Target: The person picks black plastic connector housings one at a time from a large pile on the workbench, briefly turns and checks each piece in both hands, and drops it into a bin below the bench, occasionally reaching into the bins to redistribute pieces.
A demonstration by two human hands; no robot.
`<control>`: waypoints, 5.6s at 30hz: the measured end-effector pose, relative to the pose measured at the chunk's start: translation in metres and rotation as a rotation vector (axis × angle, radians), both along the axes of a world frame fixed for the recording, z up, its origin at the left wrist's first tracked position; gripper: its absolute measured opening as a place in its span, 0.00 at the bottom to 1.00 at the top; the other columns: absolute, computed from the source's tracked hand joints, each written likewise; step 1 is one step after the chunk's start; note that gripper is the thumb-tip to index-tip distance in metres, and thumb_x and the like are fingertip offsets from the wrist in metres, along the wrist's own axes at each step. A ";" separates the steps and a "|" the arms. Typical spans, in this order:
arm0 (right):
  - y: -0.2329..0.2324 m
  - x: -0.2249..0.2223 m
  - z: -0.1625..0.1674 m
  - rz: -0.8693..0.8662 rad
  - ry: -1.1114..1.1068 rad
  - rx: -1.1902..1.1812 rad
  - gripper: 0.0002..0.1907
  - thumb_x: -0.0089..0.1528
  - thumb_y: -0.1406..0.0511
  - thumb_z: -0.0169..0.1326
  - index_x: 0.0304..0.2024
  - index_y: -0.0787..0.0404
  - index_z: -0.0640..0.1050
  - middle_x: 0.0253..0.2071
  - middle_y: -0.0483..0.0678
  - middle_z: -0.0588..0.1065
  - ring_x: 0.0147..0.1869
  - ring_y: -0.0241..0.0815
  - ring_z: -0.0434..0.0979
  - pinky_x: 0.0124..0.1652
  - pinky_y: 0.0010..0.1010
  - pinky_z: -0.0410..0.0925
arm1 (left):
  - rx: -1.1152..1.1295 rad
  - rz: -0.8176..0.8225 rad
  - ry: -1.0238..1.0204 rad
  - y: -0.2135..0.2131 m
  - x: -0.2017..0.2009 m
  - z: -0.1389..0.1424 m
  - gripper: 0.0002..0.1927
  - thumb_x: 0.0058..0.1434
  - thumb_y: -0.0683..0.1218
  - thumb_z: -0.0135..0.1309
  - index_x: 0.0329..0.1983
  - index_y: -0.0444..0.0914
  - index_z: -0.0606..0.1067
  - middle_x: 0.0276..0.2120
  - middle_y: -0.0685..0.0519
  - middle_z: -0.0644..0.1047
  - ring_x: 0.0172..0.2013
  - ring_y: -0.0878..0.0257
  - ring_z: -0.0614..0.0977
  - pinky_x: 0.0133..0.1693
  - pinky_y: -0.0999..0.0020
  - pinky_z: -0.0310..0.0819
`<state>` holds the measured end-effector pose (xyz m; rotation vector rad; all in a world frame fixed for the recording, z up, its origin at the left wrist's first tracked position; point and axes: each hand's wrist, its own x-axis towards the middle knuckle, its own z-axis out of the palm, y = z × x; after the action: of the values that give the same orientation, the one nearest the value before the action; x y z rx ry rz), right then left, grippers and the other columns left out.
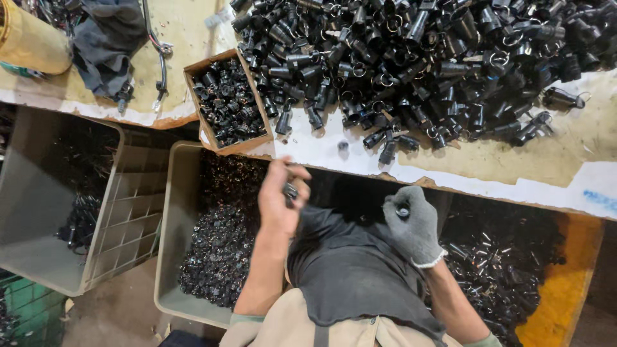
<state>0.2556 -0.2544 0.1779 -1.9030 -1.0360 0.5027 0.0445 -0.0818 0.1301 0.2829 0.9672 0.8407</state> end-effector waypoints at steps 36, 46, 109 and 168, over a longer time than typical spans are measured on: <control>-0.009 -0.017 -0.016 0.296 -0.172 -0.213 0.38 0.53 0.67 0.61 0.65 0.59 0.65 0.35 0.55 0.80 0.37 0.59 0.81 0.35 0.47 0.72 | 1.116 -1.021 0.449 -0.043 0.049 0.058 0.07 0.61 0.41 0.60 0.43 0.37 0.81 0.36 0.47 0.82 0.36 0.54 0.85 0.38 0.65 0.78; -0.013 -0.016 -0.022 0.359 -0.163 -0.218 0.43 0.49 0.71 0.58 0.68 0.59 0.63 0.35 0.57 0.79 0.38 0.59 0.81 0.36 0.47 0.72 | 1.245 -0.994 0.457 -0.052 0.051 0.048 0.09 0.60 0.40 0.62 0.44 0.36 0.80 0.36 0.46 0.81 0.37 0.51 0.84 0.39 0.63 0.78; 0.082 0.057 0.029 0.422 -0.991 0.088 0.15 0.53 0.60 0.61 0.42 0.52 0.79 0.51 0.49 0.72 0.53 0.51 0.72 0.51 0.43 0.67 | 0.120 -0.350 -0.063 -0.064 0.015 -0.040 0.07 0.73 0.48 0.51 0.42 0.41 0.71 0.23 0.52 0.76 0.17 0.69 0.71 0.18 0.77 0.60; 0.022 0.032 0.021 -0.041 0.794 0.336 0.13 0.63 0.70 0.54 0.51 0.64 0.76 0.50 0.51 0.73 0.49 0.43 0.74 0.56 0.39 0.71 | 0.170 -0.462 0.057 -0.043 0.005 -0.001 0.05 0.65 0.45 0.56 0.41 0.39 0.77 0.29 0.54 0.80 0.25 0.71 0.77 0.23 0.79 0.64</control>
<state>0.2873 -0.2324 0.1990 -1.2402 -0.5068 0.8998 0.0495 -0.1246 0.1291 0.6523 0.8374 0.4910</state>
